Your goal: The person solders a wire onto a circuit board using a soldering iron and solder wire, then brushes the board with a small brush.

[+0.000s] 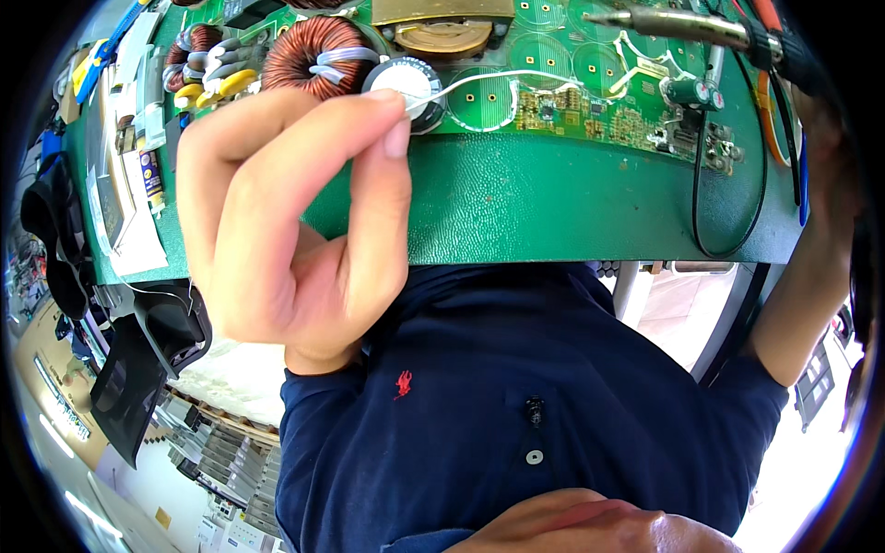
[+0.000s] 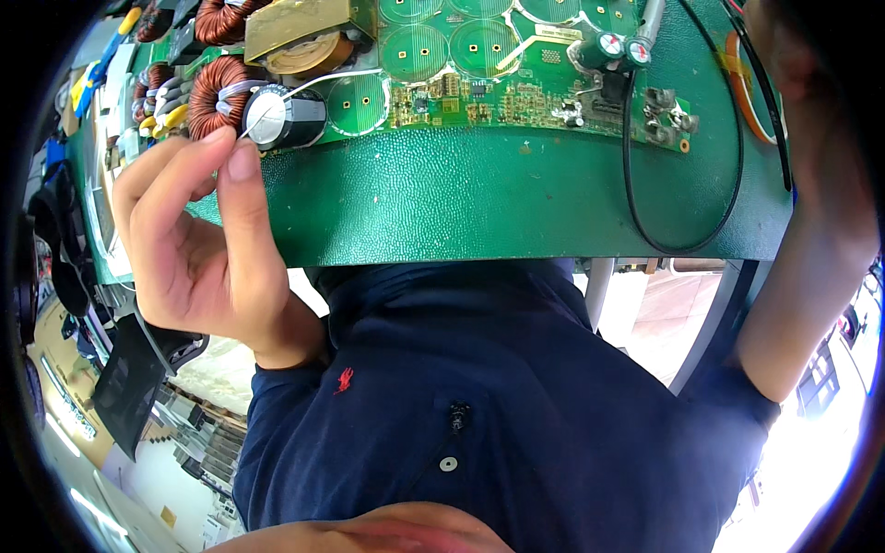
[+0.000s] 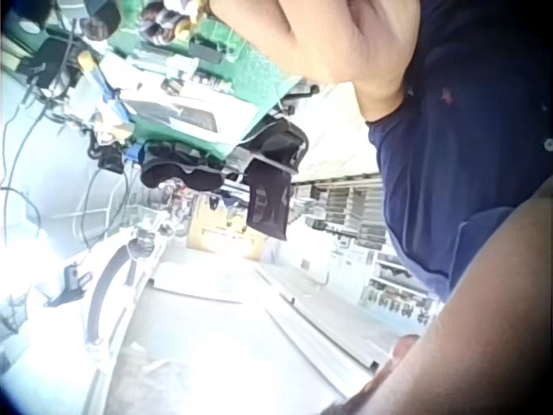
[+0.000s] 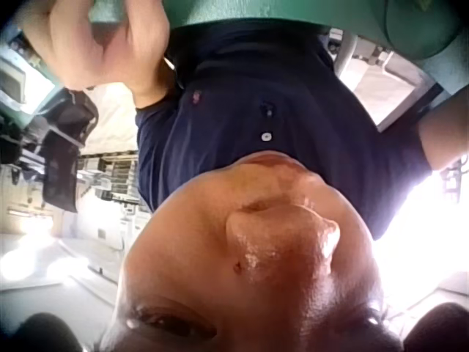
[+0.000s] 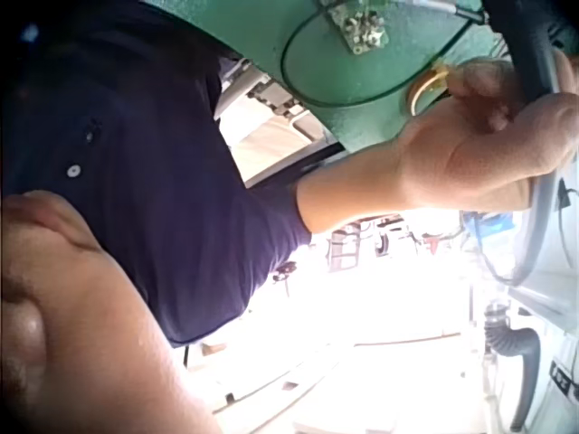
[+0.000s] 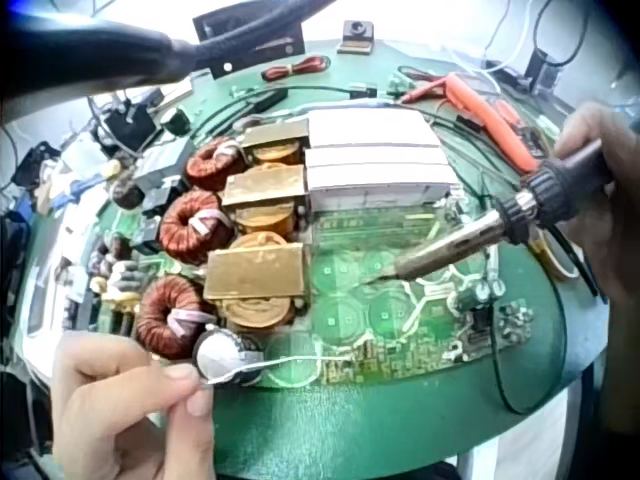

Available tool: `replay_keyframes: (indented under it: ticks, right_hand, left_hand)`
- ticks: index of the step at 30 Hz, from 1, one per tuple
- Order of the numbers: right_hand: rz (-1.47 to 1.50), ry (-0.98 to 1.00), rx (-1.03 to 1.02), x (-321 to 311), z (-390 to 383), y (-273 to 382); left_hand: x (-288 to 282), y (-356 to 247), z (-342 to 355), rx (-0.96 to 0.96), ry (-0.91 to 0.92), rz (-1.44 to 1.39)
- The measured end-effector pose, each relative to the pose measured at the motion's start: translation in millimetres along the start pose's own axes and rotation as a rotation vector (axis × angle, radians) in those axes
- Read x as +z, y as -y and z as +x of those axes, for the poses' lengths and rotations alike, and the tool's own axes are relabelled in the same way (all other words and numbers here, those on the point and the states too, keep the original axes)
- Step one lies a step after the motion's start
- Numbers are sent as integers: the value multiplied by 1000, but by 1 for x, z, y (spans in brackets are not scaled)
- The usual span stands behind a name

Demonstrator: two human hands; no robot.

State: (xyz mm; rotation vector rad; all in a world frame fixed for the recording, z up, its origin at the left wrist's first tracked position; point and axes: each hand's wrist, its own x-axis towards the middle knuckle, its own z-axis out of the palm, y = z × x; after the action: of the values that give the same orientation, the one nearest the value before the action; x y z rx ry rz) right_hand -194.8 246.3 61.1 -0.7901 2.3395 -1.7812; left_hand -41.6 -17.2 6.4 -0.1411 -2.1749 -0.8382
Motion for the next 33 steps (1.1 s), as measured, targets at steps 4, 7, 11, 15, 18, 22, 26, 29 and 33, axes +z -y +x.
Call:
replay_keyframes:
  ticks: [4,7,11,15,18,22,26,29,33]
  right_hand:
    - [-16,6,-4,3,-3,-6]
    - [-26,5,-9,3,-4,-7]
    - [-32,8,-6,6,-4,-10]
    - [-36,10,-2,7,-4,-12]
    - [-38,13,1,9,-4,-14]
    - [-43,11,2,9,-4,-15]
    - [-46,9,2,11,-6,-17]
    - [-48,6,1,10,-7,-17]
    - [-47,4,0,11,-7,-17]
  left_hand:
    - [-5,-1,-5,-40,19,38]
    - [-9,-3,-5,-80,81,18]
    - [-9,-3,-10,-138,104,20]
    - [-11,-4,-11,-139,139,26]
    - [-12,-4,-13,-138,170,32]
    - [-13,-1,-13,-89,209,42]
    - [-12,-2,-15,-63,218,55]
    - [-12,-4,-15,-61,215,67]
    - [-11,-3,-15,-30,189,60]
